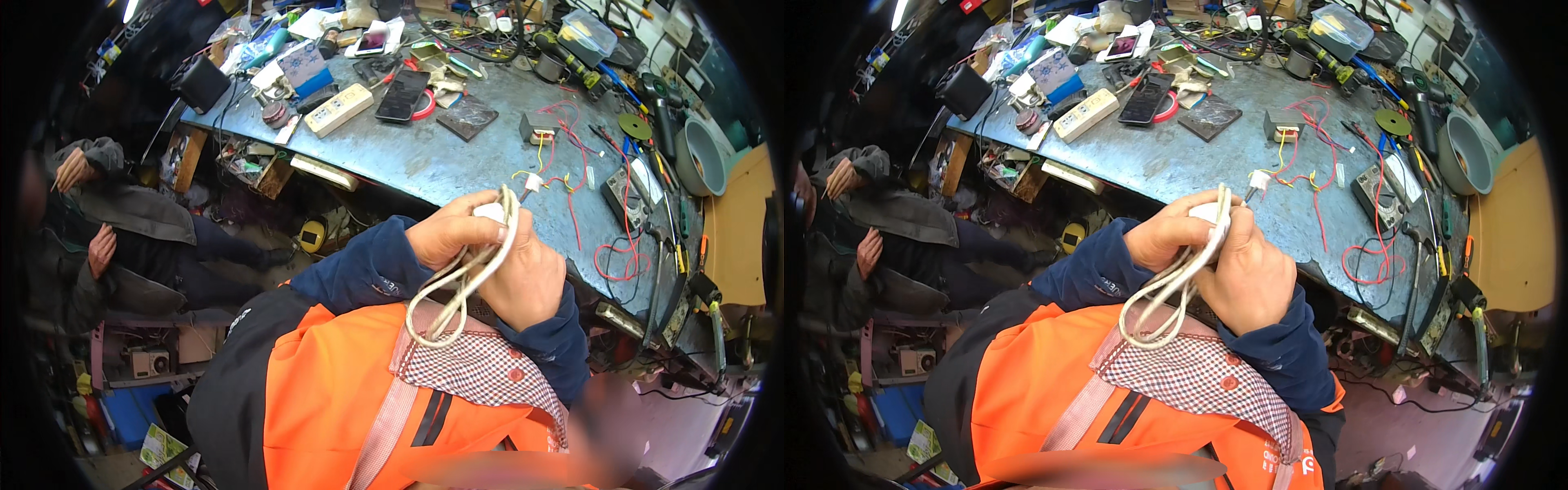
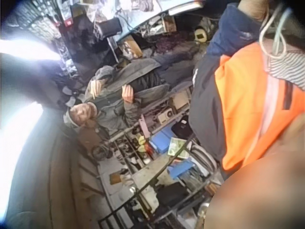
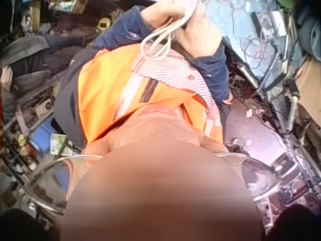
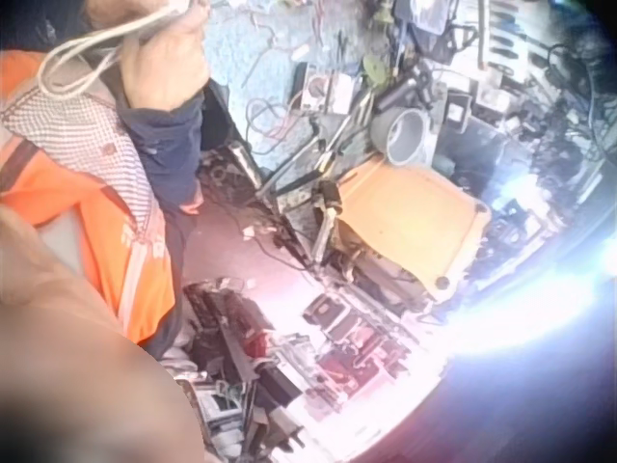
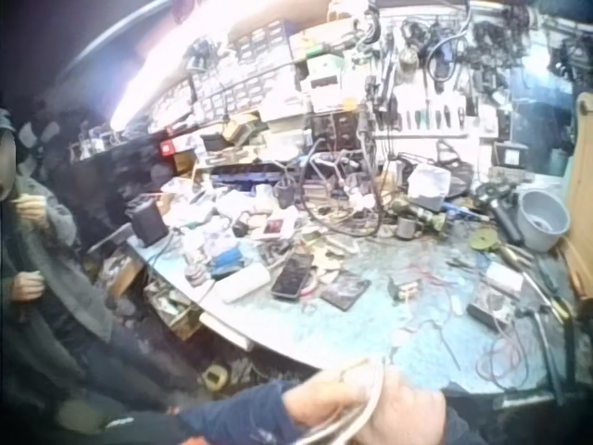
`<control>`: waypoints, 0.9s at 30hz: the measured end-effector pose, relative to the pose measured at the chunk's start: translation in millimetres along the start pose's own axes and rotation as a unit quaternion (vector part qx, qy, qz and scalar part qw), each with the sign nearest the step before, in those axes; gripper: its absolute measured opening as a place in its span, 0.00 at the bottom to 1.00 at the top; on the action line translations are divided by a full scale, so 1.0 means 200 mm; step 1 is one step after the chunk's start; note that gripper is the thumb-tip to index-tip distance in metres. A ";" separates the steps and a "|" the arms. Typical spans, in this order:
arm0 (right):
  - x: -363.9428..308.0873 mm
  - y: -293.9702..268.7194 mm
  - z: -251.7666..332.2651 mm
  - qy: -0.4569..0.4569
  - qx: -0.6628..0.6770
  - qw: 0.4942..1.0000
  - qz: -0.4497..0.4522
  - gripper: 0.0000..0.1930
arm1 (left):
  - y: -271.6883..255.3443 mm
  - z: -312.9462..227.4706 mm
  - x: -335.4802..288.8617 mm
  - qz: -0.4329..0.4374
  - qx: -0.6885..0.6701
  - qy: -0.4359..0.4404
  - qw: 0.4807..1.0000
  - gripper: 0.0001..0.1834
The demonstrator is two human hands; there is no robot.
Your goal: The person uses a multimeter to test a small transformer and associated wiring on a cluttered workbench. They connect and disconnect probes to different wires and terminals, then handle a power cord and other components.
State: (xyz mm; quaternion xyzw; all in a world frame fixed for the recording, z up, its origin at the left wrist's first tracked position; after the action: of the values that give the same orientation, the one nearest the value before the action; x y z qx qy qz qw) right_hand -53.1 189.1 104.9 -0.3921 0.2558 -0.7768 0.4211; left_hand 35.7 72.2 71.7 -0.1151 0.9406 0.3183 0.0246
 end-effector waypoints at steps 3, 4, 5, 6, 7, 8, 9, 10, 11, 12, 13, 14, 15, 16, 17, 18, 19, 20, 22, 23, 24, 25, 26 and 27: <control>-0.03 -0.05 -0.02 0.042 0.011 0.999 0.033 0.37 | -0.02 -0.01 0.04 -0.062 0.120 0.060 0.989 0.24; -0.03 -0.12 -0.02 0.043 0.110 0.989 0.088 0.43 | -0.09 -0.05 0.05 -0.074 0.117 0.049 0.989 0.22; -0.08 -0.14 -0.07 0.059 0.293 0.948 0.109 0.49 | -0.10 -0.14 0.05 -0.114 0.132 0.061 0.983 0.18; -0.13 -0.17 -0.13 0.057 0.363 0.926 0.087 0.48 | -0.12 -0.24 0.09 -0.127 0.112 0.129 0.977 0.13; -0.20 -0.19 -0.20 0.053 0.430 0.899 0.065 0.48 | -0.17 -0.35 0.14 -0.136 0.075 0.190 0.969 0.09; -0.28 -0.22 -0.28 0.085 0.440 0.893 0.052 0.41 | -0.21 -0.49 0.24 -0.102 0.112 0.199 0.968 0.08; -0.34 -0.22 -0.35 0.120 0.446 0.886 0.043 0.34 | -0.30 -0.64 0.33 -0.111 0.149 0.200 0.962 0.09; -0.42 -0.20 -0.41 0.176 0.456 0.872 0.029 0.32 | -0.41 -0.77 0.47 -0.118 0.155 0.234 0.952 0.12; -0.50 -0.17 -0.49 0.232 0.464 0.855 0.010 0.29 | -0.50 -0.91 0.63 -0.137 0.154 0.159 0.966 0.11; -0.60 -0.13 -0.58 0.263 0.408 0.874 0.006 0.26 | -0.51 -0.99 0.74 -0.103 0.155 0.157 0.970 0.11; -0.69 -0.08 -0.64 0.288 0.356 0.889 0.008 0.24 | -0.66 -1.11 0.88 -0.122 0.164 0.175 0.963 0.11; -0.77 -0.04 -0.67 0.277 0.303 0.912 0.022 0.20 | -0.81 -1.26 0.99 -0.147 0.178 0.195 0.953 0.10; -0.85 0.00 -0.71 0.291 0.282 0.913 0.041 0.18 | -1.06 -1.36 1.14 -0.212 0.189 0.228 0.931 0.10; -0.98 0.03 -0.73 0.349 0.293 0.890 0.021 0.16 | -0.98 -1.25 1.29 -0.252 0.185 0.163 0.936 0.12; -1.09 0.07 -0.75 0.394 0.309 0.865 0.007 0.14 | -1.02 -1.25 1.37 -0.314 0.221 0.101 0.918 0.14; -1.19 0.12 -0.79 0.401 0.325 0.856 0.012 0.12 | -1.24 -1.34 1.46 -0.368 0.291 0.059 0.881 0.16; -1.30 0.16 -0.83 0.417 0.338 0.844 0.012 0.10 | -1.36 -1.34 1.56 -0.379 0.317 0.034 0.869 0.15; -1.38 0.16 -0.84 0.445 0.316 0.838 0.020 0.07 | -1.48 -1.31 1.64 -0.369 0.345 0.027 0.862 0.14; -1.52 0.11 -0.83 0.466 0.252 0.845 0.072 0.07 | -1.67 -1.29 1.80 -0.333 0.404 0.031 0.851 0.13; -1.57 0.08 -0.83 0.467 0.223 0.849 0.106 0.07 | -1.76 -1.32 1.82 -0.310 0.438 0.047 0.842 0.12; -1.59 0.05 -0.84 0.456 0.182 0.857 0.155 0.07 | -1.87 -1.40 1.80 -0.281 0.481 0.075 0.827 0.11; -1.67 0.06 -0.88 0.448 0.177 0.855 0.192 0.08 | -1.95 -1.50 1.73 -0.249 0.531 0.111 0.802 0.10; -1.74 0.09 -0.98 0.420 0.173 0.859 0.237 0.09 | -2.02 -1.71 1.52 -0.224 0.590 0.166 0.757 0.10; -1.89 0.10 -0.99 0.449 0.157 0.840 0.262 0.10 | -1.94 -1.55 1.66 -0.188 0.662 0.153 0.709 0.11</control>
State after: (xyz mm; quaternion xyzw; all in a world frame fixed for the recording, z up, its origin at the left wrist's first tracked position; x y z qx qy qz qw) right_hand -79.8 514.0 -170.2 0.1527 0.3849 -0.7584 0.5034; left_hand -187.8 -481.7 48.8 -0.2910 0.8597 -0.4197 0.0092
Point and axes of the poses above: each hand's wrist, its own x-axis towards the middle knuckle, its own y-axis out of the palm, z = x × y, the point moved 3 cm from there along x, towards the middle knuckle, and after that the axes turned 3 degrees about x, right-handed, at the moved point
